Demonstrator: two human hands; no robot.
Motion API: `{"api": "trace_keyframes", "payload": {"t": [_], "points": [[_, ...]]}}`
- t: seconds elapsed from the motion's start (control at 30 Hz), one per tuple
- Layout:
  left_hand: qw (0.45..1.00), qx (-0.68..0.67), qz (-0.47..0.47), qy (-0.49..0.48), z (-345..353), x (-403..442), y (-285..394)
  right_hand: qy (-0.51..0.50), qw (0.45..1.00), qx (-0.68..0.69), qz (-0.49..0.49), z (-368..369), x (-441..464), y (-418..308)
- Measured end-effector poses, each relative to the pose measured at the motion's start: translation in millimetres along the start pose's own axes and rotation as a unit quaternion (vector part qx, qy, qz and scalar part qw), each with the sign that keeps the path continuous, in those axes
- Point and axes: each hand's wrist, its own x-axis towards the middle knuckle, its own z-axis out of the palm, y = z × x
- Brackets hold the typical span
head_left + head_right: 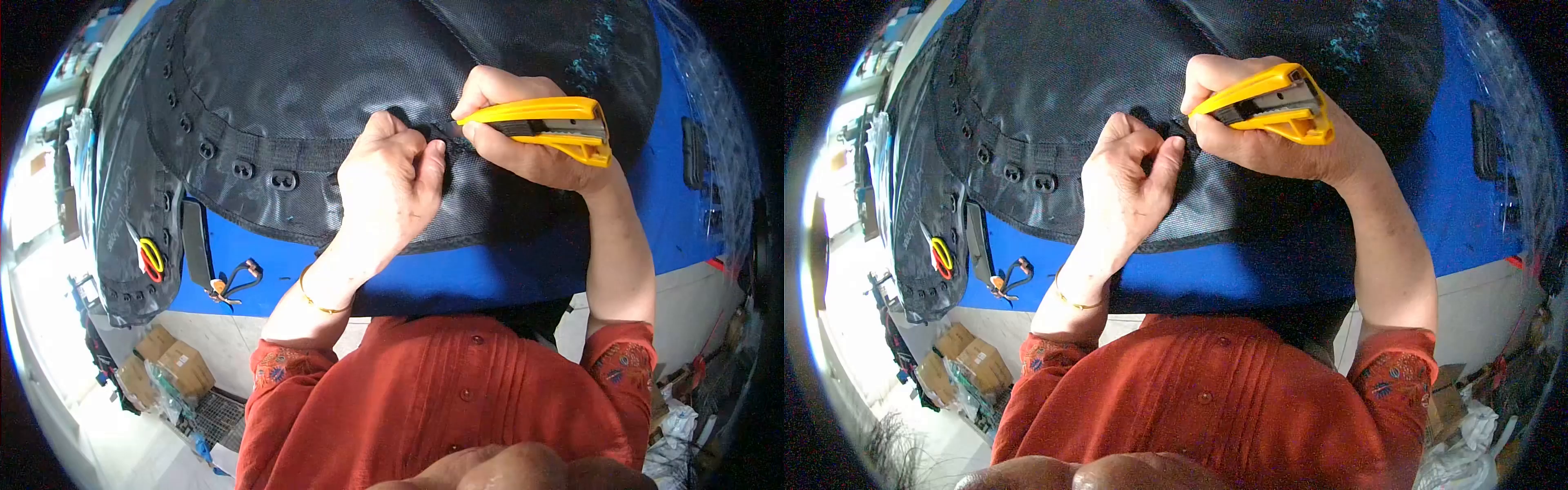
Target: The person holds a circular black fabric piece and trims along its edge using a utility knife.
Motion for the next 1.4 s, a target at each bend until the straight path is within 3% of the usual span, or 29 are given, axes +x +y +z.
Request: {"api": "trace_keyframes", "payload": {"t": [0.43, 0.6, 0.8, 0.93, 1.17, 1.23, 1.4], "points": [[1.0, 0.007, -0.004, -0.004, -0.8, 0.6, 1.5, -0.038, 0.999, 0.021, 0.022, -8.8, -3.6, 1.2], [1.0, 0.011, 0.011, 0.006, -0.2, 1.3, 1.7, -0.06, 0.989, -0.124, -0.056, -15.9, -5.5, 0.3], [1.0, 0.017, 0.015, 0.003, -1.0, 1.4, 2.3, -0.059, 0.989, -0.102, -0.086, -16.3, -8.7, 8.1], [1.0, 0.019, 0.011, -0.002, -1.1, 1.4, 2.5, -0.059, 0.992, -0.1, -0.056, -15.6, -8.9, 4.1], [0.999, 0.03, 0.021, -0.002, -0.2, 1.7, 1.1, -0.01, 0.997, -0.037, -0.073, -3.5, -2.4, 6.8], [1.0, 0.023, 0.02, -0.002, 0.1, 1.7, 0.7, 0.025, 0.999, -0.019, -0.016, 2.5, -1.5, 0.3], [1.0, 0.017, 0.013, -0.004, -0.8, 1.5, 1.2, 0.061, 0.998, 0.001, -0.016, 7.1, 2.1, -0.1]]}}
